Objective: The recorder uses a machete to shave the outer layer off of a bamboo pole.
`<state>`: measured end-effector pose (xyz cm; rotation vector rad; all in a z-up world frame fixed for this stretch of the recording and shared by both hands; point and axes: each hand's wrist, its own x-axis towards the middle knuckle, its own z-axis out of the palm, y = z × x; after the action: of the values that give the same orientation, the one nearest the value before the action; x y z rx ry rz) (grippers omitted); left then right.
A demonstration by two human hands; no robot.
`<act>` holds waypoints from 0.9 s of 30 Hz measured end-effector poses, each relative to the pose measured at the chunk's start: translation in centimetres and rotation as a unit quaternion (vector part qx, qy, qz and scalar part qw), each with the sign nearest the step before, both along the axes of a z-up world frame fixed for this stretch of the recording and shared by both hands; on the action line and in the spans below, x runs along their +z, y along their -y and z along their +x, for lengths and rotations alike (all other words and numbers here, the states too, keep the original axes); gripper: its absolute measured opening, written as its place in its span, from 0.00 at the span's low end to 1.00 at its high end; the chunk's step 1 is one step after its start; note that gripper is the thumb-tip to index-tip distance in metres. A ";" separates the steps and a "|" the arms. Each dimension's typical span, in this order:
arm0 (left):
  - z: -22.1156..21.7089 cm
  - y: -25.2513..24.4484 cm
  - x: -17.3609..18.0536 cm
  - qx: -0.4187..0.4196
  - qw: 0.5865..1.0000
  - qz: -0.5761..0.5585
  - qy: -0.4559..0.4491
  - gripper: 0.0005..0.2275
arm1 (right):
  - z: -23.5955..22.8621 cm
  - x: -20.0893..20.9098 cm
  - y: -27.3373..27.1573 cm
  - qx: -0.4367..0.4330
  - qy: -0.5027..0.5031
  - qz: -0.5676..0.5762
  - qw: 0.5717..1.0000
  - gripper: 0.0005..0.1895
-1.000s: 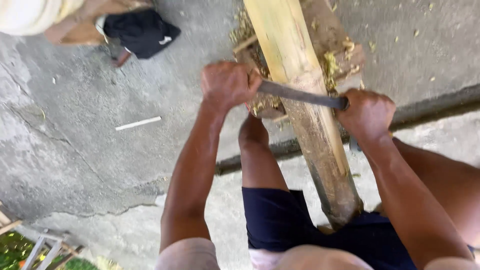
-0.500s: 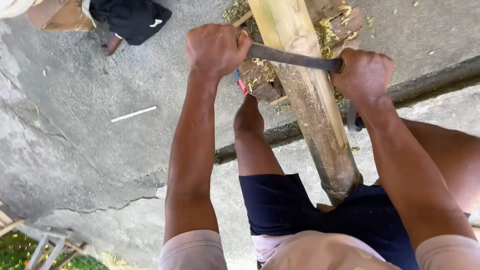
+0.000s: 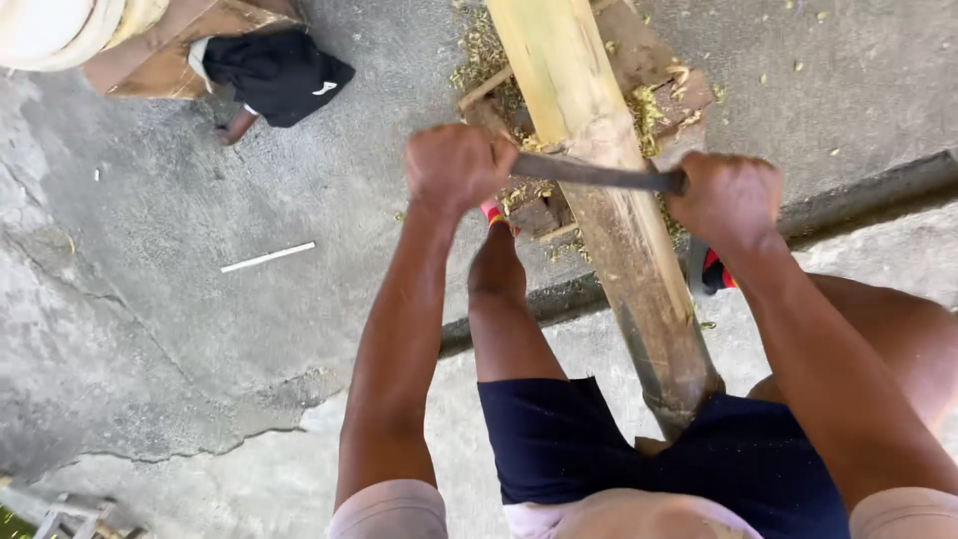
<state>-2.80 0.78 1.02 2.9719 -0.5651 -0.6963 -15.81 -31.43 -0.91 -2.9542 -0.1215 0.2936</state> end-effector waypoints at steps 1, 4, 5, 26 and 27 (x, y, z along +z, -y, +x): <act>-0.1 0.1 0.1 0.002 1.000 0.003 -0.001 0.24 | -0.4 -0.6 0.3 0.002 -0.001 0.003 1.000 0.17; 2.3 -0.1 -2.3 -0.010 1.000 -0.003 0.004 0.23 | 1.9 -3.2 0.9 -0.019 -0.009 0.023 1.000 0.13; 4.9 -0.7 -4.3 -0.022 0.993 -0.011 0.116 0.24 | 5.2 -4.1 0.9 0.028 0.170 -0.099 0.980 0.13; 0.1 0.5 -0.6 -0.007 0.999 0.014 0.030 0.24 | 1.2 0.2 0.9 0.017 -0.016 -0.001 1.000 0.23; -0.4 0.7 -0.8 0.010 1.000 -0.004 0.004 0.24 | 1.3 1.2 0.8 0.017 -0.091 -0.024 0.995 0.28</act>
<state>-3.20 0.11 0.24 2.9707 -0.5350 -0.6783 -14.51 -32.27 0.34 -2.9570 -0.1426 0.5768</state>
